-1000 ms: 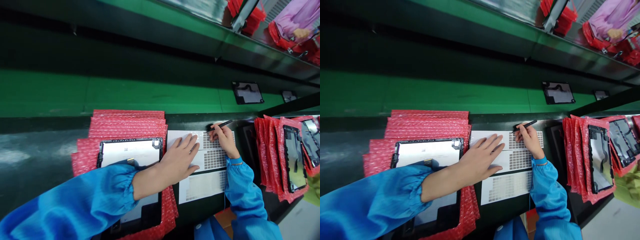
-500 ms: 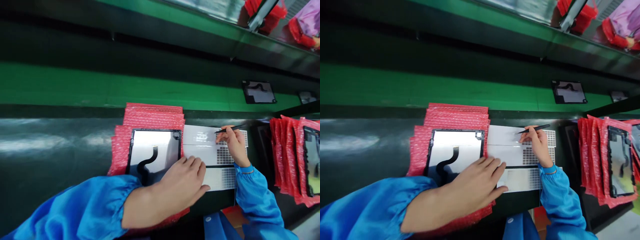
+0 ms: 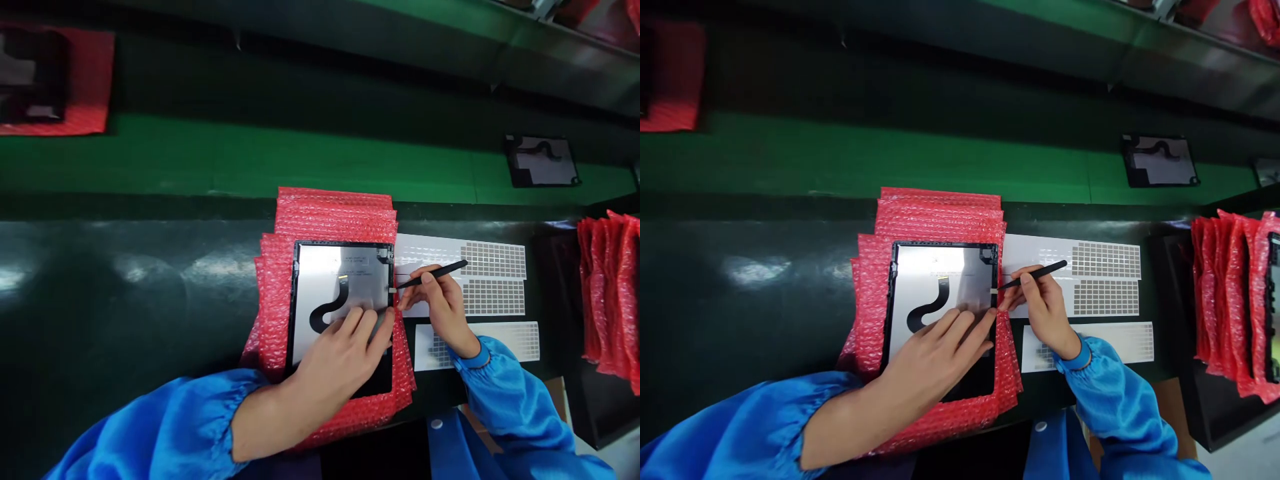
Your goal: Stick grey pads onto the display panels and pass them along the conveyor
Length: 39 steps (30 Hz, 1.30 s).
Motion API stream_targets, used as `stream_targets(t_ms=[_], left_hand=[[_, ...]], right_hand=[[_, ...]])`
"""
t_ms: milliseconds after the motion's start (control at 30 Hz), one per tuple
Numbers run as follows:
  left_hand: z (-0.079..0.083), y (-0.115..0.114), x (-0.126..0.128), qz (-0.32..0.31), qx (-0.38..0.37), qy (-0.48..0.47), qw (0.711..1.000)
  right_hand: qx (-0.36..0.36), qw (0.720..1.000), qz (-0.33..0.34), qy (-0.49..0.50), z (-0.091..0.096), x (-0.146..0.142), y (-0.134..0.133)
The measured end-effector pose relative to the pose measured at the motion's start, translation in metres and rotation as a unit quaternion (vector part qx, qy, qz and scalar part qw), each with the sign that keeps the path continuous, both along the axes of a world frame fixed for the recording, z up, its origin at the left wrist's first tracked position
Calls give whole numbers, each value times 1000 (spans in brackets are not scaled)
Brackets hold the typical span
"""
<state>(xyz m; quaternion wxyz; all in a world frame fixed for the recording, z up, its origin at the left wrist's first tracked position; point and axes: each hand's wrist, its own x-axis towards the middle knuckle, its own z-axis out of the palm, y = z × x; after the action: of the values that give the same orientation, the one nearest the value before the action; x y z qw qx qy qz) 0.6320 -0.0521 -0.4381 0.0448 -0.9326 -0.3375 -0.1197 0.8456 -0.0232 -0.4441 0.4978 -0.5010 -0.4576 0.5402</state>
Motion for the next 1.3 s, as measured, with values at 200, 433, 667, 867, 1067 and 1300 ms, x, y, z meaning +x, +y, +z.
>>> stream_targets(t_ms=[200,433,667,867,1067,1300], left_hand=[[-2,-1,-2,-3,4,-11,1000],[3,2,0,5,11,-17,1000],[3,2,-2,8,0,-12,1000],[6,3,-1,5,-4,-8,1000],[6,4,-2,2,-10,-3,1000],[6,8,-1,-7,-23,9,1000]], right_hand=[[-14,1000,5,-4,-6,-1,-13],[-9,1000,21,9,-14,-4,-11],[-15,1000,21,11,-12,-4,-10],[-17,1000,26,4,-10,-5,-9],[-17,999,29,-1,-9,-5,-8],[-18,999,34,8,-10,-5,-8]])
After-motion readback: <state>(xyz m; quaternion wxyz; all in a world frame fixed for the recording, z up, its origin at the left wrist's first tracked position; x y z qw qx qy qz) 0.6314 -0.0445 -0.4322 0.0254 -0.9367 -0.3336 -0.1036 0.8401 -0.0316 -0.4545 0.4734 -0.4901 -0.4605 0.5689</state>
